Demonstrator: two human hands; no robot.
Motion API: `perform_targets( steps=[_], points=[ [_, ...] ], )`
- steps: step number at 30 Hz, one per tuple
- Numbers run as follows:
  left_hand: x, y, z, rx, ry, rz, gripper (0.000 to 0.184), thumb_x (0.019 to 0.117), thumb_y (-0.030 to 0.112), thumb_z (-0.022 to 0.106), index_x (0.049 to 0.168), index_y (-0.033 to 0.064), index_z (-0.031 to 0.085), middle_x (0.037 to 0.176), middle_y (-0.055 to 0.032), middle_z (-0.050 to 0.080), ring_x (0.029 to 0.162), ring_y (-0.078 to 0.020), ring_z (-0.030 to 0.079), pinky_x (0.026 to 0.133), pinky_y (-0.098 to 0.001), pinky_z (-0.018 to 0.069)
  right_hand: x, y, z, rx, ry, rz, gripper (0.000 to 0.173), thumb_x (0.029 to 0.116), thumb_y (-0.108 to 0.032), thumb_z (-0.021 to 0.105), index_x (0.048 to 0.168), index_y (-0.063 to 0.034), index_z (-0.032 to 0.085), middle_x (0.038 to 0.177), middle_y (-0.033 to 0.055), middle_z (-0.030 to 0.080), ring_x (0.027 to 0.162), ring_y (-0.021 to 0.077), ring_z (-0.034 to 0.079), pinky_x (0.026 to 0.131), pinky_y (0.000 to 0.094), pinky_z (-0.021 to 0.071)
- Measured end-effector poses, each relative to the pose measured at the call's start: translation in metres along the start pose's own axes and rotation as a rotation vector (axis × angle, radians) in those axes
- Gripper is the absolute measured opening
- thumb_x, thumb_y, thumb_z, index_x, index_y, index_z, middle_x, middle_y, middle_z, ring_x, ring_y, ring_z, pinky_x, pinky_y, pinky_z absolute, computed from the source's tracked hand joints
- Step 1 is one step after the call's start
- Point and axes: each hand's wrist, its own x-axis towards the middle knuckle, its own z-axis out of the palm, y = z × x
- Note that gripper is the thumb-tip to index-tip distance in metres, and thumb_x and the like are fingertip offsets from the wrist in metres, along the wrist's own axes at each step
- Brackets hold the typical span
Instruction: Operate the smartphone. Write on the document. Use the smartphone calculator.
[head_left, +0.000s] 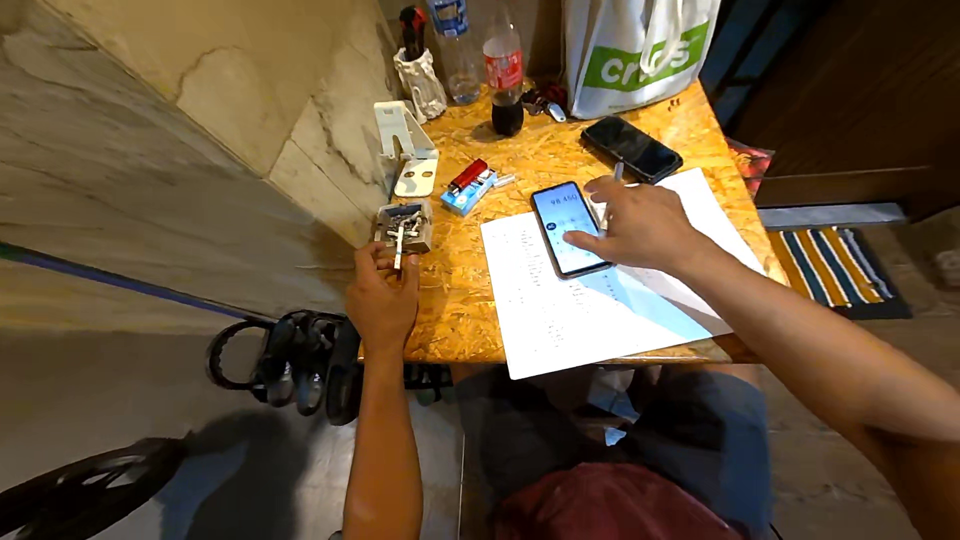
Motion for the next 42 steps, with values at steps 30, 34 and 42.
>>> perform_targets(
  steps=[30,34,42],
  points=[
    [-0.002,-0.008,0.001,-0.284,0.205,0.004,0.037,0.0974,0.040,0.069,0.112,0.0054,0.070,0.113,-0.0126,0.068,0.087,-0.0158,0.067,0.075,-0.0340,0.0574,-0.086,0.064,-0.038,-0.091,0.152,0.400,0.094,0.0730,-0.069,0.076,0.135,-0.0016,0.055,0.093,0.0259,0.069,0.086,0.0521,0.065,0.067,0.0719,0.0464],
    [-0.002,-0.001,0.000,-0.211,0.091,-0.072,0.055,0.0956,0.046,0.070,0.131,0.0055,0.060,0.118,-0.0147,0.068,0.085,-0.0230,0.068,0.075,-0.0442,0.0574,-0.112,0.092,-0.055,0.008,0.247,0.551,0.092,0.0734,-0.071,0.077,0.140,-0.0106,0.055,0.099,0.0267,0.069,0.089,0.0536,0.064,0.071,0.0748,0.0452],
    [-0.001,0.003,0.003,-0.094,0.054,-0.033,0.059,0.0979,0.047,0.065,0.135,0.0019,0.056,0.114,-0.0200,0.069,0.090,-0.0323,0.068,0.079,-0.0535,0.0547,-0.151,0.138,-0.077,0.065,0.387,0.720,0.094,0.0720,-0.076,0.074,0.141,-0.0162,0.055,0.107,0.0256,0.068,0.093,0.0524,0.063,0.074,0.0756,0.0443]
  ],
)
